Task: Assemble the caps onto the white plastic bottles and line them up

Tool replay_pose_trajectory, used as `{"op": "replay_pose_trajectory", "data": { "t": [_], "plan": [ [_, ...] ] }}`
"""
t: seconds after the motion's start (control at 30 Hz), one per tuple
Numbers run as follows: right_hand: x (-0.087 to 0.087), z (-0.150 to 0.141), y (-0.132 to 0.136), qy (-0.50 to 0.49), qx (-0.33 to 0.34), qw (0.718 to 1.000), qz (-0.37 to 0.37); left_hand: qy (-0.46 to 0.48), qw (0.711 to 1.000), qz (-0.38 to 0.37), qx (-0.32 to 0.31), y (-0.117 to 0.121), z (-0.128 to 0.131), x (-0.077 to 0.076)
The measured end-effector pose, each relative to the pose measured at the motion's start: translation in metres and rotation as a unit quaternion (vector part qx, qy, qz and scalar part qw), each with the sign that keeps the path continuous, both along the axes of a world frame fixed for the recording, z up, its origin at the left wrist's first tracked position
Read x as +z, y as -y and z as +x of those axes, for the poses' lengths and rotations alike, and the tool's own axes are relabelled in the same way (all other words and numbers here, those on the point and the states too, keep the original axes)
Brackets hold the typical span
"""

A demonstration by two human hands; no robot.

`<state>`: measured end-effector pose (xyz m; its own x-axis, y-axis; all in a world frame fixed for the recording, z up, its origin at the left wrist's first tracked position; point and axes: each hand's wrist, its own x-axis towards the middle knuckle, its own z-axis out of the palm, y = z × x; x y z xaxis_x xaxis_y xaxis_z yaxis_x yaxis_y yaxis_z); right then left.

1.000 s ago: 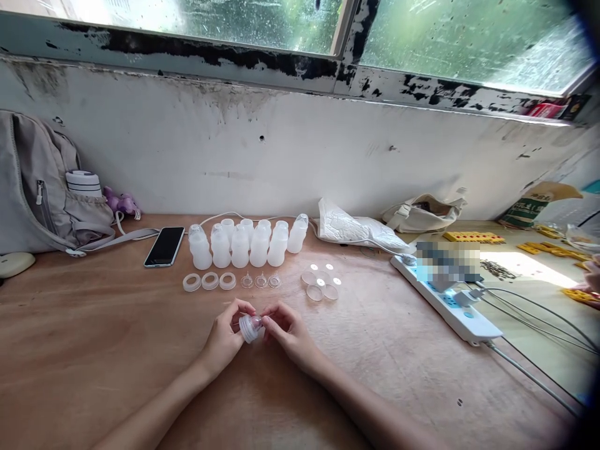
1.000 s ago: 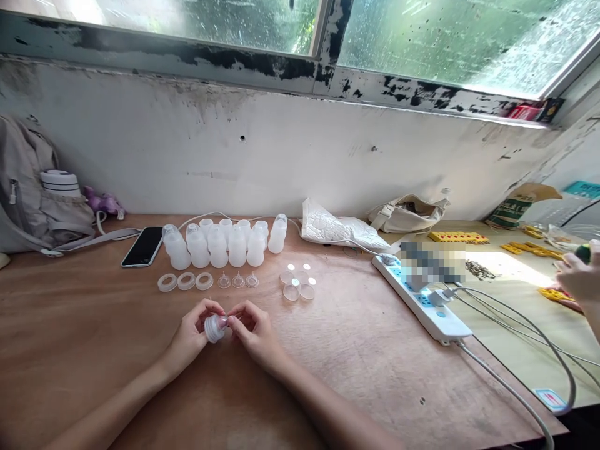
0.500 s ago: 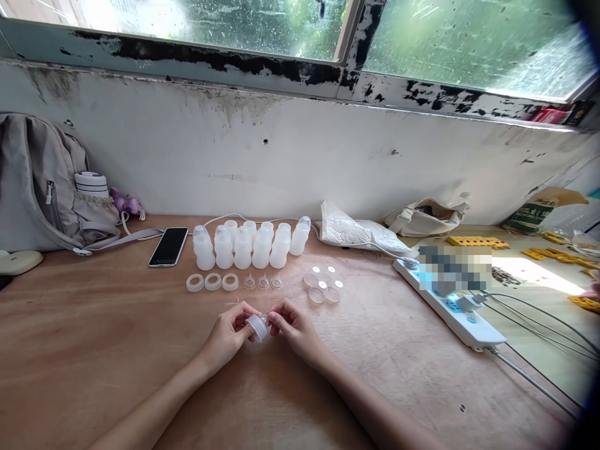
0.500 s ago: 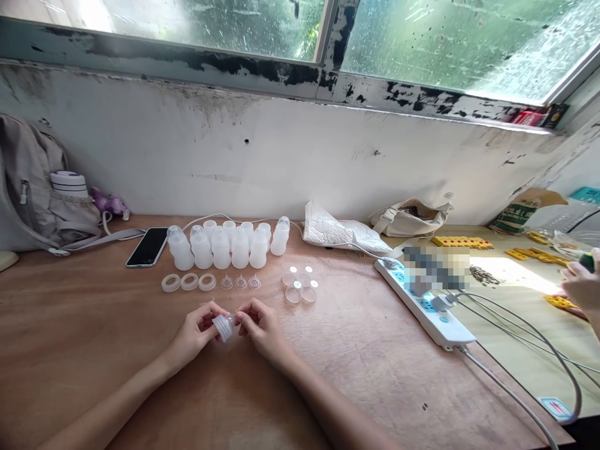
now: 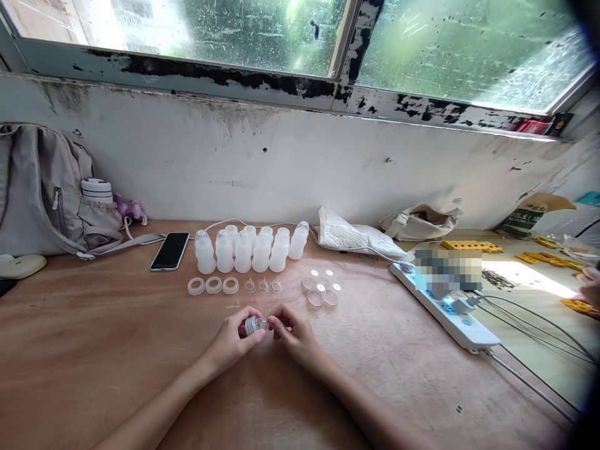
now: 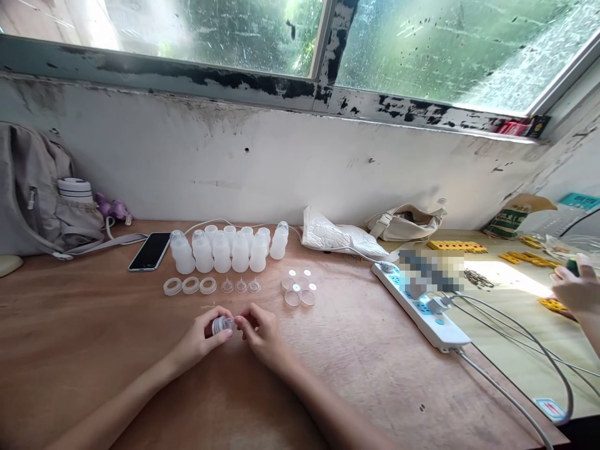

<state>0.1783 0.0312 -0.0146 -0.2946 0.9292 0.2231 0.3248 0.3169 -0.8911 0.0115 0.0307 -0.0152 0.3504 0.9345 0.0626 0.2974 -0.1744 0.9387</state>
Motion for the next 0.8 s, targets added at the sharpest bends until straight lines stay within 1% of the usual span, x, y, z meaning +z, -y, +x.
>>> {"op": "replay_pose_trajectory", "data": {
  "t": [0.07, 0.17, 0.23, 0.3, 0.37, 0.43, 0.53, 0.57, 0.63, 0.73, 0.8],
  "plan": [
    [-0.001, 0.001, 0.0, 0.017, 0.002, 0.999, 0.032, -0.037, 0.998, 0.049, 0.003, 0.0, -0.002, 0.005],
    [-0.004, 0.004, -0.002, 0.044, -0.002, 0.995, 0.084, -0.066, 0.991, 0.118, 0.009, 0.001, -0.003, 0.008],
    [-0.004, 0.007, -0.006, 0.047, -0.033, 0.993, 0.103, -0.069, 0.988, 0.138, 0.014, 0.001, -0.003, 0.007],
    [0.003, 0.01, -0.015, 0.049, -0.085, 0.988, 0.121, -0.059, 0.989, 0.136, 0.025, 0.0, -0.004, 0.003],
    [0.018, 0.013, -0.03, 0.064, -0.134, 0.978, 0.145, -0.044, 0.991, 0.122, 0.033, -0.002, -0.005, -0.001],
    [0.039, 0.017, -0.051, 0.096, -0.164, 0.968, 0.164, -0.048, 0.992, 0.115, 0.033, -0.004, -0.007, -0.004],
    [0.071, 0.024, -0.09, 0.148, -0.199, 0.953, 0.175, -0.094, 0.988, 0.125, 0.02, -0.008, -0.01, -0.008],
    [0.079, 0.027, -0.104, 0.175, -0.217, 0.945, 0.172, -0.11, 0.986, 0.128, 0.016, -0.009, -0.01, -0.009],
    [0.088, 0.034, -0.13, 0.237, -0.23, 0.936, 0.121, -0.132, 0.982, 0.135, 0.012, -0.012, -0.012, -0.01],
    [0.088, 0.043, -0.16, 0.265, -0.205, 0.94, 0.07, -0.14, 0.977, 0.158, 0.013, -0.015, -0.013, -0.011],
    [0.085, 0.045, -0.173, 0.278, -0.179, 0.943, 0.043, -0.141, 0.975, 0.174, 0.015, -0.016, -0.014, -0.012]
  ]
}}
